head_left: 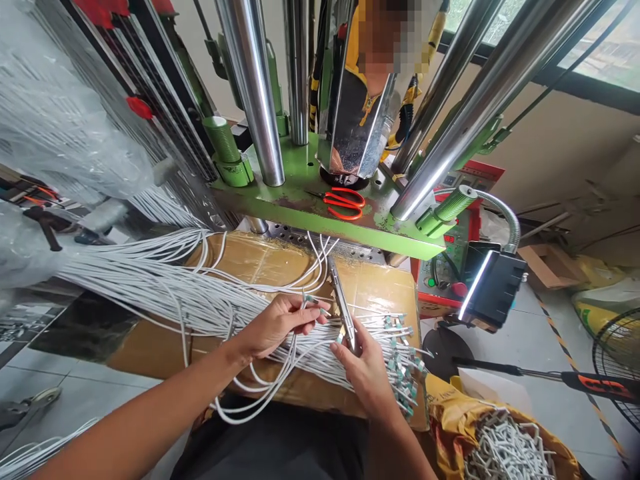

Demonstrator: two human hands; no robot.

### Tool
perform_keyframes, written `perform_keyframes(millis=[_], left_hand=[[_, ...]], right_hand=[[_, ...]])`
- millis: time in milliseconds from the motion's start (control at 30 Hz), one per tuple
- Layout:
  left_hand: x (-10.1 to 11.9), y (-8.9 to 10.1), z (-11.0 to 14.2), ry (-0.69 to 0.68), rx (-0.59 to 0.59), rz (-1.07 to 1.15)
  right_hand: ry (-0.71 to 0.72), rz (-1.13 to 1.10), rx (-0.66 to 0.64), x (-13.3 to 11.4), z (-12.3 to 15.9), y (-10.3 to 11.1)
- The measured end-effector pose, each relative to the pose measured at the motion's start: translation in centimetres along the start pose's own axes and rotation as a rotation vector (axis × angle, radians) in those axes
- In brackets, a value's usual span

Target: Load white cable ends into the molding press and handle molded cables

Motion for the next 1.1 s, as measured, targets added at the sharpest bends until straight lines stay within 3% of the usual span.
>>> perform_keyframes(millis=[100, 233, 400, 533, 633, 733, 833, 967, 1033, 1100], left_hand=[[0.1, -0.1, -0.2, -0.089, -0.035, -0.359], [-0.4, -0.4, -0.8, -0.281, -0.191, -0.720], [-1.6, 0.0, -1.3, -0.454, -0.270, -0.916], [-2.2, 0.3, -1.4, -0.581, -0.298, -0.937], [-2.2, 0.1, -1.6, -0.583, -0.238, -0.897], [-1.8, -0.3, -1.8, -0.427, -0.045, -0.806], [-1.4, -0.4, -1.6, -0.251, 0.109, -0.442], [-1.0, -0.1, -1.2, -0.118, 0.086, 0.198], [-0.8, 0.2, -1.3, -0.074, 0.100, 0.345], [-0.5, 0.6, -1.4, -0.066, 0.134, 0.328]], right_hand=[[-0.031, -0.043, -0.021, -0.1, 0.1, 0.0], [-0.033, -0.046, -0.009, 0.0, 0.1, 0.0], [0.012, -0.034, 0.019, 0.3, -0.1, 0.0], [0.031, -0.008, 0.002, 0.1, -0.1, 0.1], [0.040, 0.007, -0.018, 0.0, -0.1, 0.2], [-0.005, -0.034, -0.044, 0.4, -0.1, 0.1], [-0.028, -0.081, -0.028, 1.0, -0.3, -0.1], [-0.040, -0.074, 0.006, 1.4, -0.5, -0.3], [-0.060, -0.071, 0.008, 1.5, -0.5, -0.3], [-0.070, -0.077, 0.007, 1.5, -0.4, -0.3]])
Point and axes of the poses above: each hand's wrist, its own z-axis away from the middle knuckle, its own y-axis out of the back of the hand, x = y × z, the point moved 1 cm from there along -z, towards the middle knuckle, and after that the axes turned 9 degrees about z, right-handed, at the moved point
